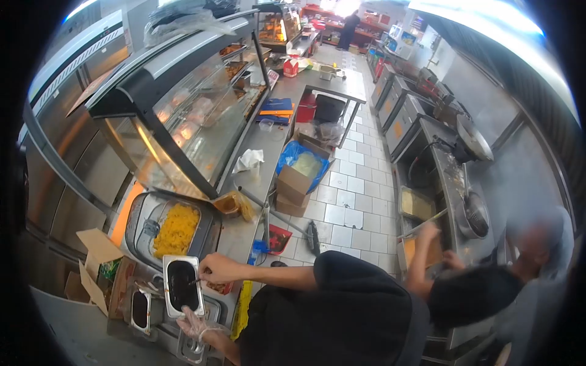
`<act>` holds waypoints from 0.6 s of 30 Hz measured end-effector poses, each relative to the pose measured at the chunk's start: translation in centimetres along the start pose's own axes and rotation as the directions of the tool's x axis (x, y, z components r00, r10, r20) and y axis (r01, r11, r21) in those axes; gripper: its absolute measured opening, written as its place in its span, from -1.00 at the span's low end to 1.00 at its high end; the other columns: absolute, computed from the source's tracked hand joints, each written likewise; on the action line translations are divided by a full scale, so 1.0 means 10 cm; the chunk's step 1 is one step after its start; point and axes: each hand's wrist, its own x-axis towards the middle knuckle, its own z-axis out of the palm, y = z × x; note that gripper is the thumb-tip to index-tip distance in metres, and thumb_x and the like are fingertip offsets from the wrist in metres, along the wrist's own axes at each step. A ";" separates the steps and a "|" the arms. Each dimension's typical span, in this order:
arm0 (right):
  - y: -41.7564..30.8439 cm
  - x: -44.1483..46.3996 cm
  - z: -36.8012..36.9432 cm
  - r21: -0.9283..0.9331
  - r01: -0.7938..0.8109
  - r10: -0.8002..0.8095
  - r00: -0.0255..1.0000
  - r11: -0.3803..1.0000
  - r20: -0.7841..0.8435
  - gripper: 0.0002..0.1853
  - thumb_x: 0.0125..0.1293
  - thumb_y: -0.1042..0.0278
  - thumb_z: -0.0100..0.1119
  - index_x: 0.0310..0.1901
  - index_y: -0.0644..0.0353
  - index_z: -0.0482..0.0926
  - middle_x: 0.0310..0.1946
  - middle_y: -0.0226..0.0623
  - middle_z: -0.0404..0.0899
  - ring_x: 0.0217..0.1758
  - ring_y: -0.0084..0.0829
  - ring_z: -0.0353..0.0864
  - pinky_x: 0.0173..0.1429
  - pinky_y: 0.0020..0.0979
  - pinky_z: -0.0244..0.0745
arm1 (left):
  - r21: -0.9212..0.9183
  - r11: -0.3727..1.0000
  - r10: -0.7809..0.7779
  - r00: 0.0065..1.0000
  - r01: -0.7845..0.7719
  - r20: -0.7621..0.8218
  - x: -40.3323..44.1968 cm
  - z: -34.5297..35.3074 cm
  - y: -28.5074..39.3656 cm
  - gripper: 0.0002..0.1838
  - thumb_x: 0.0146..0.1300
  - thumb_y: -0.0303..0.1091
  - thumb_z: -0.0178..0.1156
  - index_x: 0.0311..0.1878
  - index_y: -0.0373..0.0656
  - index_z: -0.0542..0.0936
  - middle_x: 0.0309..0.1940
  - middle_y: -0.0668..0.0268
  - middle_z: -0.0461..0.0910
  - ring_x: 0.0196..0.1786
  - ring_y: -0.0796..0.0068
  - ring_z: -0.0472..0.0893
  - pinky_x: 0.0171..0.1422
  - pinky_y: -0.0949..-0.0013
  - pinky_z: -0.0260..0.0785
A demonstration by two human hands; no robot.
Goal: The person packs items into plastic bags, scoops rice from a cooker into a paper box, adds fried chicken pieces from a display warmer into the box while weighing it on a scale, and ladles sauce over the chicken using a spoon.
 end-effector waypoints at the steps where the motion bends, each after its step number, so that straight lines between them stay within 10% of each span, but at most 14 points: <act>1: 0.02 -0.01 -0.03 0.054 -0.002 0.002 1.000 0.999 0.007 -0.83 0.26 0.32 0.22 -0.28 0.23 0.70 -0.44 -0.15 0.68 -0.37 -0.32 0.69 -0.22 -0.28 0.53 | -0.078 0.997 -0.008 1.000 0.008 -0.003 -0.04 0.10 0.04 -0.71 0.29 -0.23 0.40 -0.20 -0.20 0.51 -0.43 0.40 0.43 -0.42 0.59 0.38 -0.41 0.44 0.19; 7: 0.15 -0.03 -0.28 0.185 -0.157 0.133 0.981 0.970 0.141 -0.82 0.34 0.34 0.26 -0.22 0.29 0.71 -0.26 -0.28 0.76 -0.13 -0.52 0.70 0.07 -0.40 0.56 | -0.053 0.999 0.000 0.996 0.005 0.090 -0.03 0.05 0.01 -0.79 0.30 -0.33 0.37 -0.14 -0.18 0.56 -0.41 0.44 0.49 -0.39 0.65 0.43 -0.37 0.49 0.28; 12: 0.09 -0.08 -0.22 0.349 -0.363 0.320 0.931 0.864 0.176 -0.81 0.43 0.28 0.24 -0.22 0.22 0.69 -0.55 -0.58 0.46 -0.51 -0.76 0.32 -0.44 -0.59 0.19 | -0.221 0.970 -0.060 0.983 0.098 0.173 -0.11 0.14 0.22 -0.83 0.30 -0.41 0.38 -0.21 -0.06 0.53 -0.39 0.50 0.55 -0.42 0.74 0.50 -0.48 0.60 0.29; 18: 0.08 -0.11 -0.22 0.442 -0.467 0.413 0.884 0.766 0.219 -0.83 0.44 0.29 0.22 -0.26 0.19 0.65 -0.60 -0.63 0.33 -0.64 -0.77 0.12 -0.56 -0.59 -0.01 | -0.188 0.973 -0.109 0.986 0.131 0.123 -0.10 0.13 0.19 -0.87 0.35 -0.43 0.31 -0.08 -0.14 0.61 -0.41 0.49 0.60 -0.50 0.81 0.49 -0.51 0.66 0.30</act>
